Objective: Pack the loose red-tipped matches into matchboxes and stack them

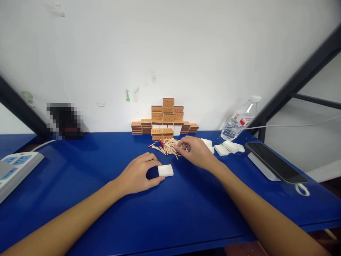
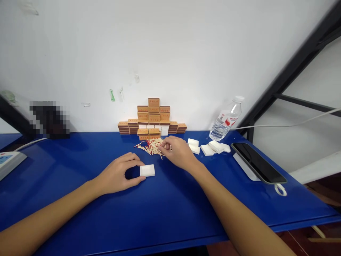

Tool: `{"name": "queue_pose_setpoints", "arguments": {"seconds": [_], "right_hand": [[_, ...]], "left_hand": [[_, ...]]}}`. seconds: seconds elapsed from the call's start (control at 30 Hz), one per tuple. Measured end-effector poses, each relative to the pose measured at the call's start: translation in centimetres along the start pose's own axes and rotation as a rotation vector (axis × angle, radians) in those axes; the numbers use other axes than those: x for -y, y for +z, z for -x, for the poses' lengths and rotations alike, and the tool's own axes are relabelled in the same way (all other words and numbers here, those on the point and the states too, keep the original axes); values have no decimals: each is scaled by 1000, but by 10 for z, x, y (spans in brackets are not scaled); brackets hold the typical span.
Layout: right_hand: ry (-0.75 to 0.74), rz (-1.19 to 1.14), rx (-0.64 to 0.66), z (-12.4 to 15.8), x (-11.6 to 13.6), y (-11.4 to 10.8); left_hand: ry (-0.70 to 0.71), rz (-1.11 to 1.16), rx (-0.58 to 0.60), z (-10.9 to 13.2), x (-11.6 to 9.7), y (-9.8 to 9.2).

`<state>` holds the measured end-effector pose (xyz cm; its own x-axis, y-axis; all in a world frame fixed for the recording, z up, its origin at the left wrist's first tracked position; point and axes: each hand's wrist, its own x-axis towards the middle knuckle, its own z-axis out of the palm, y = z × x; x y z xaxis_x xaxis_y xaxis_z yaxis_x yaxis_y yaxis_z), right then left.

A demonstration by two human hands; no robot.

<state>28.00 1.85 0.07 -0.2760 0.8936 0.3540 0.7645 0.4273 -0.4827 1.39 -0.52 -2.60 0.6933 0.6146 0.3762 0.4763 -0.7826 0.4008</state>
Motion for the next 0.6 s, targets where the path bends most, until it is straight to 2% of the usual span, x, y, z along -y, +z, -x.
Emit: {"name": "queue_pose_setpoints", "arguments": {"seconds": [0.1,0.2,0.33,0.43,0.6], "right_hand": [[68,70,-61,-8,1,15],[130,251,-109,-16,18,30],[145,465,3,-21,35,38],[141,473,68,-21,33,38],[119,411,90,-19,19,36]], "left_hand": [[3,5,-4,1,1,2],[-3,1,-1,1,1,2],[-8,-9,10,2,0,1],[-2,-27,12,1,1,1],[-12,-34,-5,2,4,0]]}}
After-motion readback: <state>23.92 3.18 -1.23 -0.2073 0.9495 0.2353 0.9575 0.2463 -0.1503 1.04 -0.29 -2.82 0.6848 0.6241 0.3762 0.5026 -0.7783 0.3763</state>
